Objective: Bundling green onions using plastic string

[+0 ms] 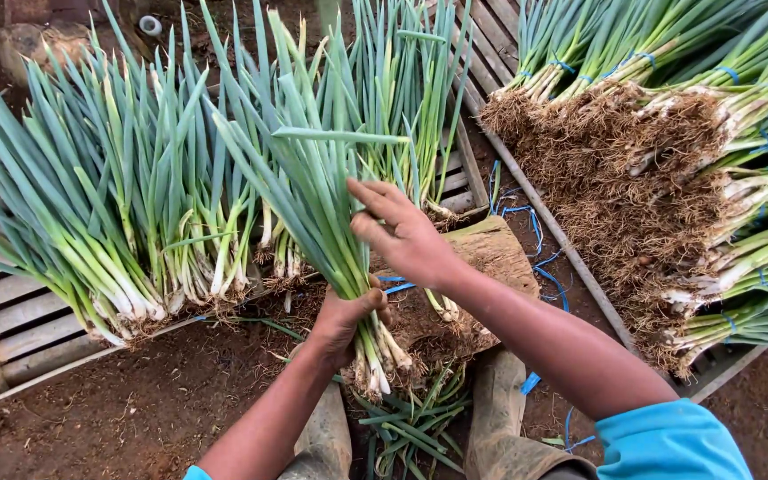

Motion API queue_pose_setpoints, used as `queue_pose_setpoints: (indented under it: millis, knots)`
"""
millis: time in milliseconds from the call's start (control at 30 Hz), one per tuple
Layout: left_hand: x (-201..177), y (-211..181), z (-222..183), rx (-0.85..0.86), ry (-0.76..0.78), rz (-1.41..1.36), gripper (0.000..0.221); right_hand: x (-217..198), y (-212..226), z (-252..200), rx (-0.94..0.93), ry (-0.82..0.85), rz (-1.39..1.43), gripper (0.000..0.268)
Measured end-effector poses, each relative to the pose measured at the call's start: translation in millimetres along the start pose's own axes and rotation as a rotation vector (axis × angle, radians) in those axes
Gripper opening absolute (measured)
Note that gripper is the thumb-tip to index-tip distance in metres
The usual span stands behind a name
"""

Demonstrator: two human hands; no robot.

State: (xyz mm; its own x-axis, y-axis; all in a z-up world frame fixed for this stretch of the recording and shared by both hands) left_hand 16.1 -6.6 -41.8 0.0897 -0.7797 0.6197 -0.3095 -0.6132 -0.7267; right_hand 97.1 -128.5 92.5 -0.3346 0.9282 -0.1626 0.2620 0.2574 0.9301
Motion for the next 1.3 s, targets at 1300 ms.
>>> queue_pose_setpoints:
  millis: [1300]
  knots:
    - [-22, -19, 13, 0.126, -0.030, -0.222, 0.033, -22, -167, -25, 0.118, -0.149, -1.017, 0.071]
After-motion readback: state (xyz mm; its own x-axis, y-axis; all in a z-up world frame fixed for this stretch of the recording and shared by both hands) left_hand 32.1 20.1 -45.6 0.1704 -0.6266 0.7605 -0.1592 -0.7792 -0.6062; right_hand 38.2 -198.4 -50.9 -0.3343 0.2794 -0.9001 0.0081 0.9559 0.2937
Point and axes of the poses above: each hand's wrist, its own z-axis towards the middle knuckle, its own x-axis out of the palm, y = z × x, the point moved 4 cm from there along z, towards the middle knuckle, and after that the axes turned 13 degrees about x, right-handed, at the moved point
